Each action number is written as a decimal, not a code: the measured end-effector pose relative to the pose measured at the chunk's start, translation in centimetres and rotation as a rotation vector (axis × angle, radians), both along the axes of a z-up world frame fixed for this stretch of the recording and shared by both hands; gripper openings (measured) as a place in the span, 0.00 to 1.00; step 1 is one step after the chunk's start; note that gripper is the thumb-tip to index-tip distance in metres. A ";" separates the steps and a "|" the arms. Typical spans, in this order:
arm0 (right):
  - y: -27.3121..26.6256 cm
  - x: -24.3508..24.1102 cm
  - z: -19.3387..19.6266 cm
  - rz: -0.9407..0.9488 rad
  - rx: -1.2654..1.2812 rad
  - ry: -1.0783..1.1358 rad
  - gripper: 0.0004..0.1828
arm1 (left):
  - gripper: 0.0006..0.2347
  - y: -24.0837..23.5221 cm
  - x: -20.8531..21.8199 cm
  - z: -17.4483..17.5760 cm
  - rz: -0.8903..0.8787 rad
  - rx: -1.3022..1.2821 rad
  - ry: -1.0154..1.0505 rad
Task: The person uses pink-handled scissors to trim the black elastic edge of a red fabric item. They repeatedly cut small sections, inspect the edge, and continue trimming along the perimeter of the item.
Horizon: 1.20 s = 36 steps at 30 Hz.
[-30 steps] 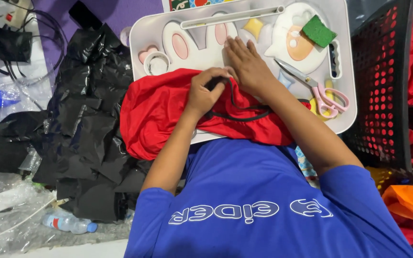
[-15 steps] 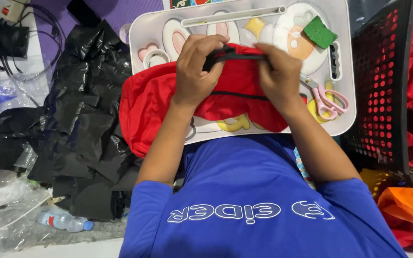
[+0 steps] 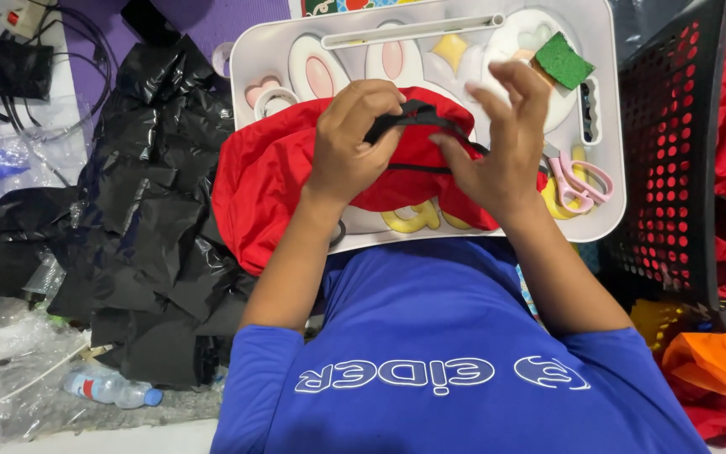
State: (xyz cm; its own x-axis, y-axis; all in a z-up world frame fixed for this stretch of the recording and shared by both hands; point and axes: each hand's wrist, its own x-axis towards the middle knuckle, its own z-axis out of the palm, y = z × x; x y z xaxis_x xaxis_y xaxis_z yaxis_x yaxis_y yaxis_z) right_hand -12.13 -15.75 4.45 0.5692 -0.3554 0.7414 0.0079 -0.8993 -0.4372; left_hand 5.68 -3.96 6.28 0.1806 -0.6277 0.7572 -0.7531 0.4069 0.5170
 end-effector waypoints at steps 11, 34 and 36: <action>1.2 0.3 1.7 -0.004 -0.275 -0.125 0.04 | 0.12 1.0 -0.6 1.3 -0.187 0.095 0.225; 2.8 0.0 0.2 0.172 0.282 -0.447 0.03 | 0.10 1.3 -3.7 0.1 -0.139 0.022 0.328; 2.8 -0.4 0.2 0.204 0.264 -0.434 0.05 | 0.10 1.3 -3.9 0.3 -0.159 -0.006 0.351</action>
